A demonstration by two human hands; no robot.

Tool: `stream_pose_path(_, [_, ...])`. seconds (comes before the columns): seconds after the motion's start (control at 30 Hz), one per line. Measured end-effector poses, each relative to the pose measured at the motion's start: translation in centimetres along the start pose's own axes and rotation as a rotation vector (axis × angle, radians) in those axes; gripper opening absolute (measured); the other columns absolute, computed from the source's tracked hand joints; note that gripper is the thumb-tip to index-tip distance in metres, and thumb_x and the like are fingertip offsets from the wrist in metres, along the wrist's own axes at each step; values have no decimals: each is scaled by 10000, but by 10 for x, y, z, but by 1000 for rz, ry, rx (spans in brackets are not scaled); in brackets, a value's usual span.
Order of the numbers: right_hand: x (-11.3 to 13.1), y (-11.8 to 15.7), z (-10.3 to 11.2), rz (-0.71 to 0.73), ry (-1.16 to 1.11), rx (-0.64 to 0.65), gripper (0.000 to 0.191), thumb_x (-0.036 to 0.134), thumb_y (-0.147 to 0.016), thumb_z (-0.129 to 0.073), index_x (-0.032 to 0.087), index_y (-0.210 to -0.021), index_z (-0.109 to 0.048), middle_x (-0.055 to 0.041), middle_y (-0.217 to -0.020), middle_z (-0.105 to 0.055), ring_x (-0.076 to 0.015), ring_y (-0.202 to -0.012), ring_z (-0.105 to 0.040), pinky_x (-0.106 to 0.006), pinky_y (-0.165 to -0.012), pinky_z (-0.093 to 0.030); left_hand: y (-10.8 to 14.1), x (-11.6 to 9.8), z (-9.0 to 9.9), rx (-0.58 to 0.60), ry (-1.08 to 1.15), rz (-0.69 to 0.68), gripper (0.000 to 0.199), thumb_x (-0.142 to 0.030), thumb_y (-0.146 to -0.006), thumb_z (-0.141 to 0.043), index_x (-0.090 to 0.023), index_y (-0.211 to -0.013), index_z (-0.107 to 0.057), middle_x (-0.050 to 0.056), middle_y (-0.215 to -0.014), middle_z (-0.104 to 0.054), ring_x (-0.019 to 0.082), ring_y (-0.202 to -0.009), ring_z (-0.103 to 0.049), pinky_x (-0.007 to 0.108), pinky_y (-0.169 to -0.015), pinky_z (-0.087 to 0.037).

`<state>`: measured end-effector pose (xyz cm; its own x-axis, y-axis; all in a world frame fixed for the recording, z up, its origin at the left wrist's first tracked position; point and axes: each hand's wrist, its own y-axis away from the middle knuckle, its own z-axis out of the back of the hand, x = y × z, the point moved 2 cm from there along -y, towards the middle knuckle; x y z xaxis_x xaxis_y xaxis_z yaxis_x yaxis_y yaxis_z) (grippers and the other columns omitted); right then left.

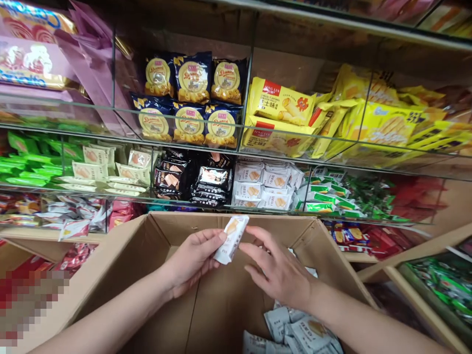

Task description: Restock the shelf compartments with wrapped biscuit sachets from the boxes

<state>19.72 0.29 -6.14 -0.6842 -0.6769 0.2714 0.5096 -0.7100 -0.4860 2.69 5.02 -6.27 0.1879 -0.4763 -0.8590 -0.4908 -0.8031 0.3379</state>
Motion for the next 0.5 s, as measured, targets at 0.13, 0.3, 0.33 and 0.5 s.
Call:
stream_pose_path(0.13, [-2, -6, 4, 167, 193, -83, 441, 106, -810, -391, 242, -1220, -303, -106, -1262, -359, -186, -1024, -470, -346, -806, -445, 8, -10, -2, 38, -57, 8, 199, -281, -690, -634, -122, -804, -601, 3, -662, -569, 63, -547, -479, 160, -491, -366])
stream_pose_path(0.3, [-29, -28, 21, 175, 276, -11, 366, 123, -837, -332, 170, -1193, -398, -107, -1189, -480, -208, -1045, -471, -389, -835, -427, 9, -12, 1, 80, 34, -18, 249, -351, -790, -482, -158, -922, -570, 28, -754, -589, 84, -573, -515, 175, -492, -371])
stream_pose_path(0.33, [-41, -34, 25, 111, 308, -64, 362, 124, -836, -324, 165, -1184, -413, -105, -1192, -480, -209, -1075, -449, -404, -870, -403, 8, -10, 3, 74, 35, -14, 240, -340, -790, -482, -164, -934, -561, 31, -777, -591, 93, -597, -529, 181, -508, -377])
stream_pose_path(0.5, [-105, -71, 35, -263, 479, -324, 364, 93, -811, -287, 107, -1129, -465, -131, -1170, -486, -216, -1100, -425, -398, -908, -362, 2, 6, 10, 93, -129, 107, 224, -317, -733, -570, -164, -895, -552, 33, -806, -591, 98, -643, -541, 206, -581, -375])
